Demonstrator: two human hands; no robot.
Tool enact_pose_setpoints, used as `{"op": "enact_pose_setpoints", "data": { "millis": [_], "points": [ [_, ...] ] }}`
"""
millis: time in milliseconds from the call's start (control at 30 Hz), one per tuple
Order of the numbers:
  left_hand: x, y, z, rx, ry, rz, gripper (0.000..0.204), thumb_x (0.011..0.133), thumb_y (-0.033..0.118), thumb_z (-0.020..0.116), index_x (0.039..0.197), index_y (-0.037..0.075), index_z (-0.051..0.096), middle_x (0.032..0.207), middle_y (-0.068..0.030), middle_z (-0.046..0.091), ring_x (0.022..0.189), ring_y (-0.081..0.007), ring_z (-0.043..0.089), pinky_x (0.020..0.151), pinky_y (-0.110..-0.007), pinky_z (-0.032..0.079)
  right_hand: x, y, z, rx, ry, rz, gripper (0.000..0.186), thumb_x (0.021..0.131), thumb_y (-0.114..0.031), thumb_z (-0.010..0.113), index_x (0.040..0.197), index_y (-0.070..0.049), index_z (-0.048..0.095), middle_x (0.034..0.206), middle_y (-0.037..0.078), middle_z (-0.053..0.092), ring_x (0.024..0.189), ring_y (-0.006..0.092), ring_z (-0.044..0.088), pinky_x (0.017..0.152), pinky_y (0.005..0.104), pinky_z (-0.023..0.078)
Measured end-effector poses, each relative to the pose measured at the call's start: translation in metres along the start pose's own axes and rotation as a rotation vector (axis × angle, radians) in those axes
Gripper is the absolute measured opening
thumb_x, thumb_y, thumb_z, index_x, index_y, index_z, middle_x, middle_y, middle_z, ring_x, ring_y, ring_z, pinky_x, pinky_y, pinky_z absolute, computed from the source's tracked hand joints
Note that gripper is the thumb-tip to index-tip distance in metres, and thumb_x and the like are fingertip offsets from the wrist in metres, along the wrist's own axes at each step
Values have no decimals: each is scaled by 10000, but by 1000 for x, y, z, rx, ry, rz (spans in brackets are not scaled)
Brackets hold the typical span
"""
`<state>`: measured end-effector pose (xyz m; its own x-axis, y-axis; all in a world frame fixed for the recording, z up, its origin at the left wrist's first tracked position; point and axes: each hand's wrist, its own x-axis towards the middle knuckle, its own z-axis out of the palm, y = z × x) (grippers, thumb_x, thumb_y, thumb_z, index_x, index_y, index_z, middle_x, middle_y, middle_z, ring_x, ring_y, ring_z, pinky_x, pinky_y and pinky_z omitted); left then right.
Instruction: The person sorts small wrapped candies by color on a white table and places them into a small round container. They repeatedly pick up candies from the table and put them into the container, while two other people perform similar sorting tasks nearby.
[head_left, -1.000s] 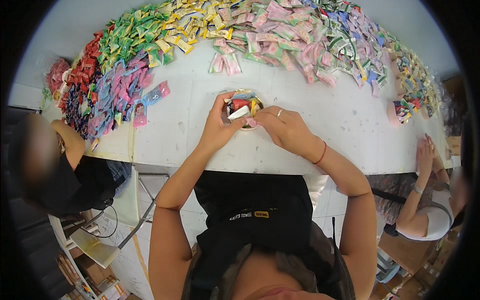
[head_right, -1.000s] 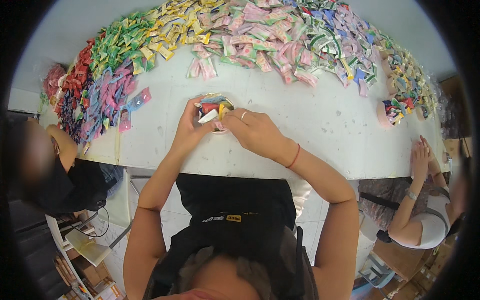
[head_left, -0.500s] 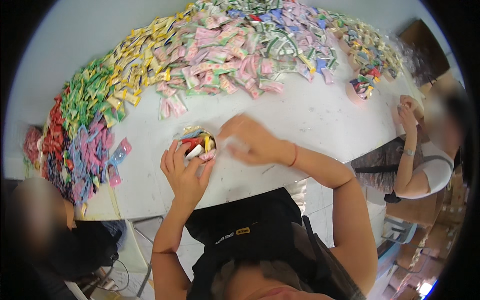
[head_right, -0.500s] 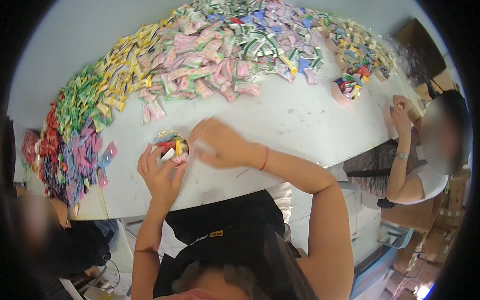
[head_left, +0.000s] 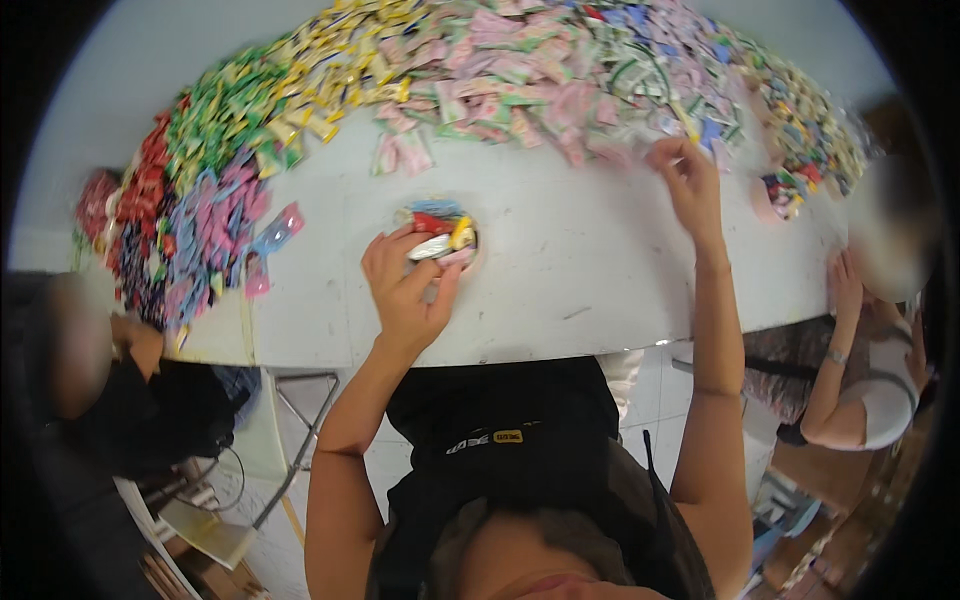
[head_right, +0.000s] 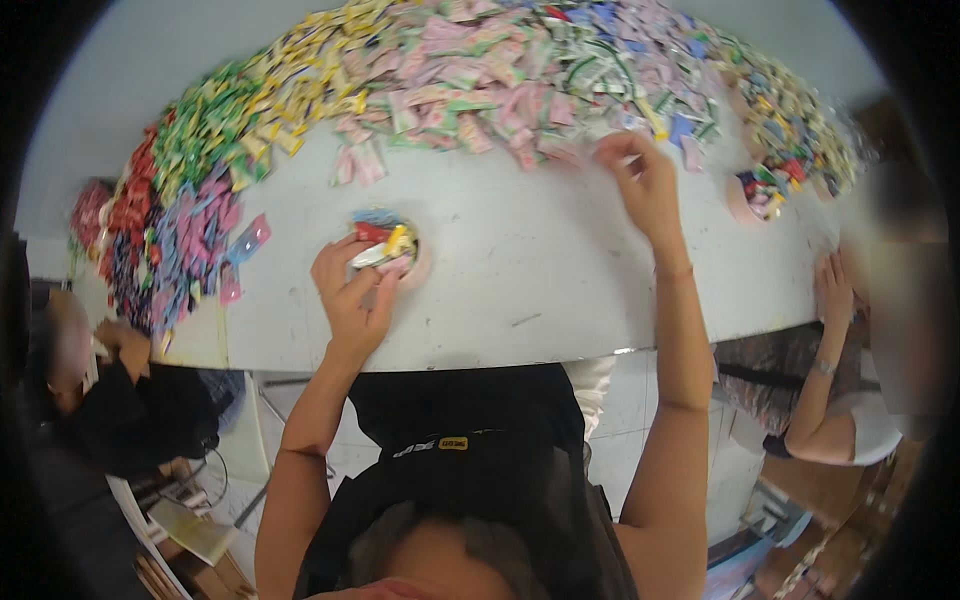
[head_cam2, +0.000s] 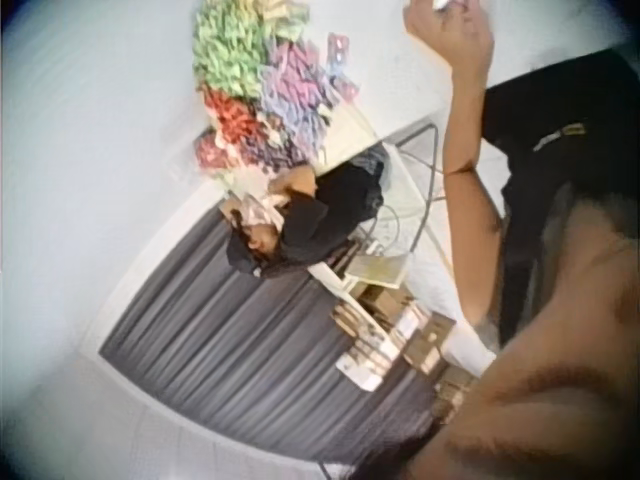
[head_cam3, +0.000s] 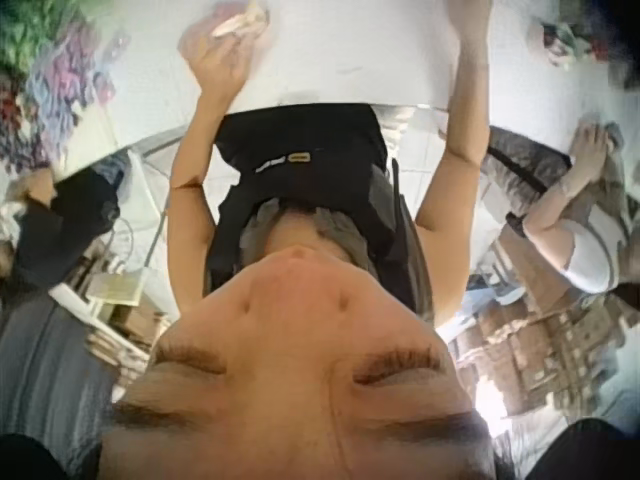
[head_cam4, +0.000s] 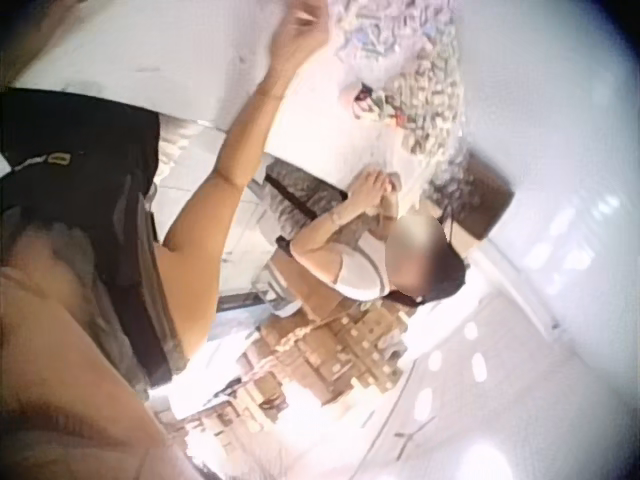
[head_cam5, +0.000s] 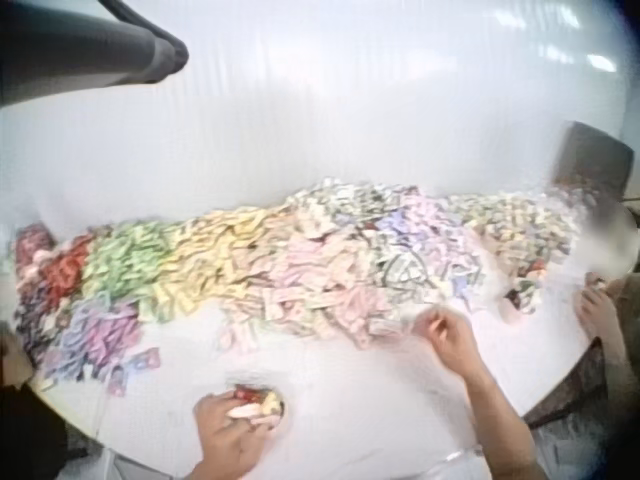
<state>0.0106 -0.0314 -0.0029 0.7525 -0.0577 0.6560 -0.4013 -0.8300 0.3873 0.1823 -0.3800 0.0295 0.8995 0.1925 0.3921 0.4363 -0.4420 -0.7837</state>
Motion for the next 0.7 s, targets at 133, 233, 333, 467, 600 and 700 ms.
{"op": "enact_pose_setpoints", "data": {
  "millis": [133, 233, 333, 467, 600, 700],
  "points": [
    [3, 10, 2, -120, -38, -120, 342, 707, 104, 838, 926, 92, 576, 974, -76, 655, 971, -259, 611, 1043, -490, 312, -57, -108, 78, 463, -579, -119, 154, 870, 13, 685, 998, -64, 720, 950, 66, 711, 835, 174, 669, 735, 286, 531],
    [6, 13, 3, -259, 28, -222, 475, 694, 59, 845, 1021, 66, 501, 1100, -127, 594, 963, -285, 593, 923, -424, 446, -73, -109, 120, 366, -436, -384, 217, 856, 40, 658, 1043, -69, 671, 987, 76, 708, 848, 246, 679, 712, 317, 546],
    [12, 7, -1, -377, 20, -298, 592, 680, 18, 841, 1165, 64, 504, 1214, -154, 538, 983, -292, 581, 836, -355, 512, -80, -100, 136, 215, -270, -492, 293, 822, 59, 641, 1078, -82, 639, 994, 64, 698, 826, 255, 683, 645, 330, 550],
    [21, -5, -19, -404, -145, -391, 757, 701, 67, 834, 1373, 93, 488, 1277, -130, 541, 1031, -260, 584, 915, -374, 495, -83, -93, 144, 68, -229, -501, 262, 818, 21, 640, 1052, -94, 657, 966, 45, 679, 760, 223, 674, 579, 322, 535],
    [20, -38, -9, -571, -382, -407, 731, 756, 142, 822, 1399, 78, 478, 1324, -113, 558, 1131, -231, 573, 1020, -389, 434, -66, -99, 145, -103, -309, -639, 215, 821, -4, 637, 1009, -101, 677, 944, 30, 656, 717, 204, 657, 544, 316, 520],
    [18, -48, -10, -828, -479, -456, 667, 811, 151, 787, 1397, 69, 480, 1316, -103, 580, 1171, -213, 560, 1045, -399, 412, -67, -94, 147, -99, -240, -652, 204, 805, -6, 654, 981, -105, 684, 948, 24, 646, 693, 195, 647, 530, 307, 511]
  ]
}}
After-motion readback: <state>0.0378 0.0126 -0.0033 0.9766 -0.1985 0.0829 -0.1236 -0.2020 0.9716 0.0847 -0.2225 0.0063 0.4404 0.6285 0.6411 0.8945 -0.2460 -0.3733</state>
